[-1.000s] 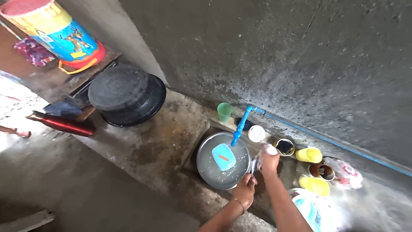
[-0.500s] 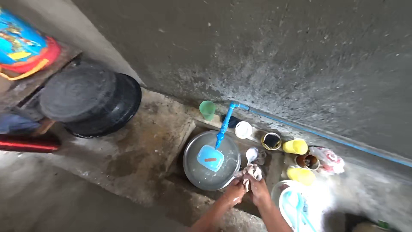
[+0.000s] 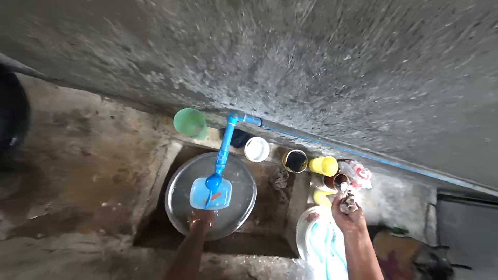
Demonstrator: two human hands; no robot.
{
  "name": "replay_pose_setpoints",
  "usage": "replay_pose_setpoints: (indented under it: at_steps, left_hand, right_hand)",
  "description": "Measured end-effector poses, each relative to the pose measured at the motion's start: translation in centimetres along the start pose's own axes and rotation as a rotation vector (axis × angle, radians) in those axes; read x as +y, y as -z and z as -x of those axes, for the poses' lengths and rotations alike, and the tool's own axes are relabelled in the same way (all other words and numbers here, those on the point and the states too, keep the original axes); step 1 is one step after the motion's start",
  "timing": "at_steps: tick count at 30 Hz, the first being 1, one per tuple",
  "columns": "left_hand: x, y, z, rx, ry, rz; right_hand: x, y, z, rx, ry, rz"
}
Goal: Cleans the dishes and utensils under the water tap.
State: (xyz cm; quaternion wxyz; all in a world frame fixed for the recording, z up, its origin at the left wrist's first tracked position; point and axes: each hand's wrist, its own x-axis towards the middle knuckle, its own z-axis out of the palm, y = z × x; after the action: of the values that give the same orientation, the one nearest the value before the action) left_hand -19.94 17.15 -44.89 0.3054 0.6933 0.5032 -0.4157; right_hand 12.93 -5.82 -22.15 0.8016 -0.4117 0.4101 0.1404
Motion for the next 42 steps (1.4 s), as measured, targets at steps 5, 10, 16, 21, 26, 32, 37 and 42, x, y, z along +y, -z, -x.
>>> replay_pose_setpoints:
  at_steps: [5,10,16,21,26,32,37,42]
  left_hand:
    - [5.1,3.3,-2.5,0.169,-0.058,0.236]
    - [10.3,4.1,-1.0,-0.103,-0.082,0.094]
    - [10.2,2.0,-0.2,-0.322,-0.235,0.164]
    - [7.8,0.2,0.4,-0.28,-0.258,0.005]
    - [5.5,2.3,-0.6,-0.176,-0.221,0.06]
    - [7.6,3.5,-1.3,-0.179,-0.212,0.178]
    - [10.1,2.9,-0.9,-0.155,-0.414,0.403]
    - [10.2,3.9,-1.2,-0.293,-0.422,0.401]
  right_hand:
    - [-1.2,1.8,-2.0,-0.106,0.041,-0.144]
    - [-0.4,2.8,0.8,-0.181,0.085,-0.102]
    - [0.7,3.4,4.9,-0.245,0.08,0.069]
    - [1.7,3.7,6.7,-0.245,0.049,0.132]
    - [2.4,4.9,6.8,-0.282,0.008,0.159]
    - [3.2,5.1,7.0,-0.249,-0.005,0.242]
    - [4.4,3.9,6.8,-0.275,-0.025,0.263]
    - [5.4,2.9,7.3,-0.249,-0.022,0.3]
